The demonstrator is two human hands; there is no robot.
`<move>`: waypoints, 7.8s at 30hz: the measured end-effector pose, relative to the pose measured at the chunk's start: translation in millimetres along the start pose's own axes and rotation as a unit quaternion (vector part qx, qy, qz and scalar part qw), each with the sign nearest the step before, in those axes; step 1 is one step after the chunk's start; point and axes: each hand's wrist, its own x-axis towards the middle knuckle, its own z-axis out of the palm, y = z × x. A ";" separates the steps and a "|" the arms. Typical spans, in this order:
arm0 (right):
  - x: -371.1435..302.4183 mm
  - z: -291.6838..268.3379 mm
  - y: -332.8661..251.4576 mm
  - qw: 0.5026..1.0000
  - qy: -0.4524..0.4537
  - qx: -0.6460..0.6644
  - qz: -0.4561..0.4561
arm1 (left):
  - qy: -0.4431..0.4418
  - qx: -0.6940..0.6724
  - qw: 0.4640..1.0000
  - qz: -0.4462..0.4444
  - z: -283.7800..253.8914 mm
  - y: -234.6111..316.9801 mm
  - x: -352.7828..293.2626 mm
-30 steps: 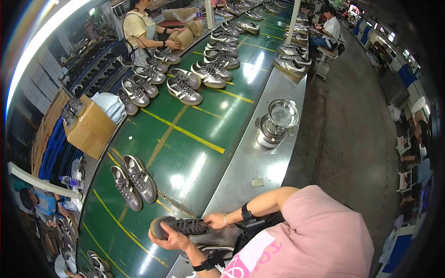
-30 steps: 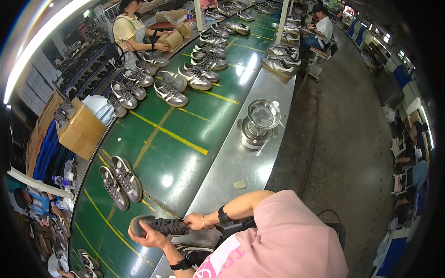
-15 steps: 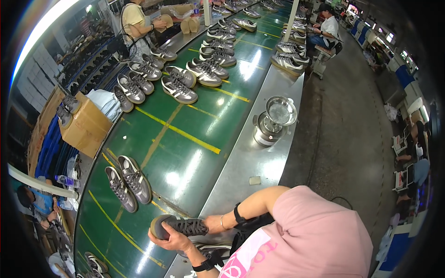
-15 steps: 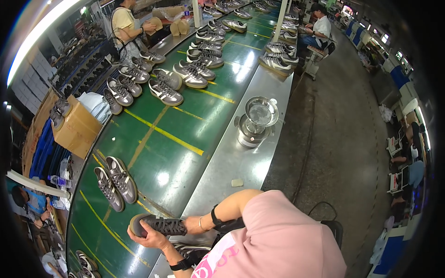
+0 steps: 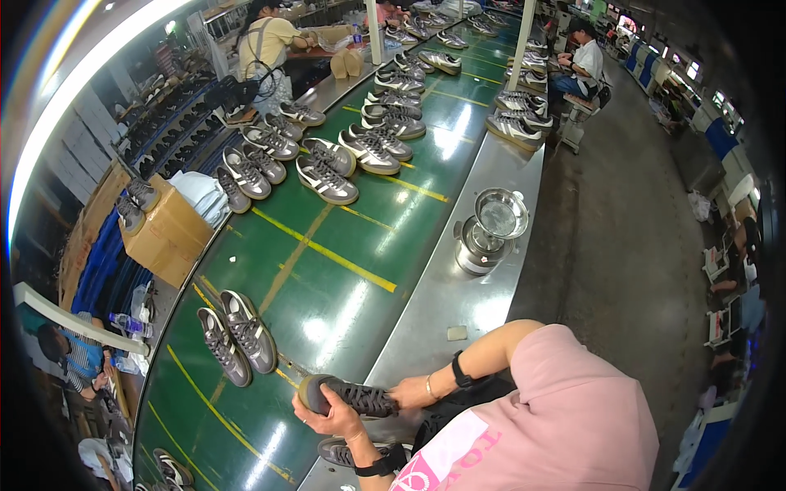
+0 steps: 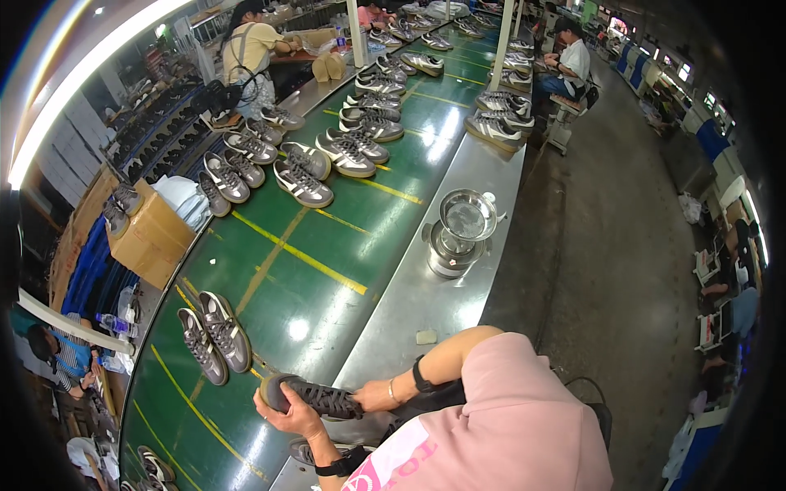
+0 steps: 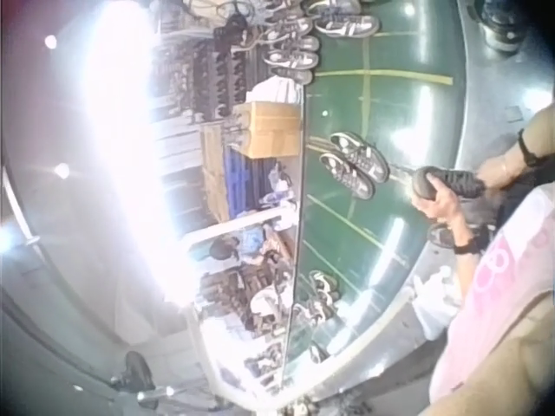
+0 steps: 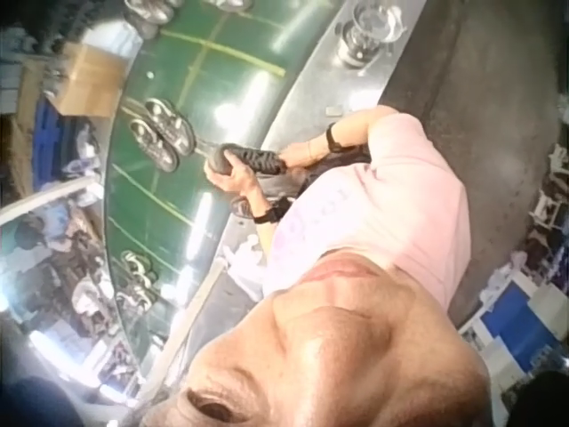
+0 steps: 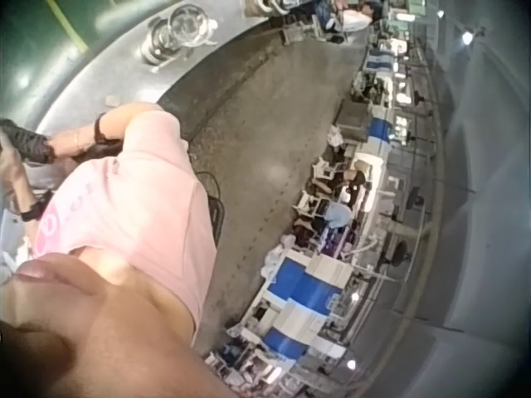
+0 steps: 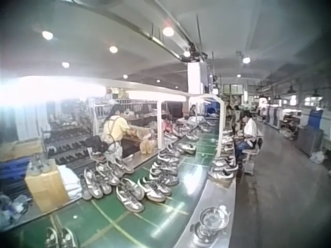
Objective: Inspecting and cleaning finished shoes on a factory production line.
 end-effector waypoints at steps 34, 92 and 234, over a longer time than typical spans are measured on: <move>-309.3 -221.7 157.1 0.736 0.392 -0.136 0.534 | -0.279 0.003 0.869 -0.409 -98.7 -163.4 -58.1; -25.1 -91.5 32.4 0.993 0.119 -0.012 -0.006 | 0.105 0.065 0.992 0.020 64.6 37.7 56.2; -72.8 -153.5 78.1 0.755 -0.062 0.550 0.353 | -0.212 -0.167 0.761 -0.590 -5.3 62.2 -93.7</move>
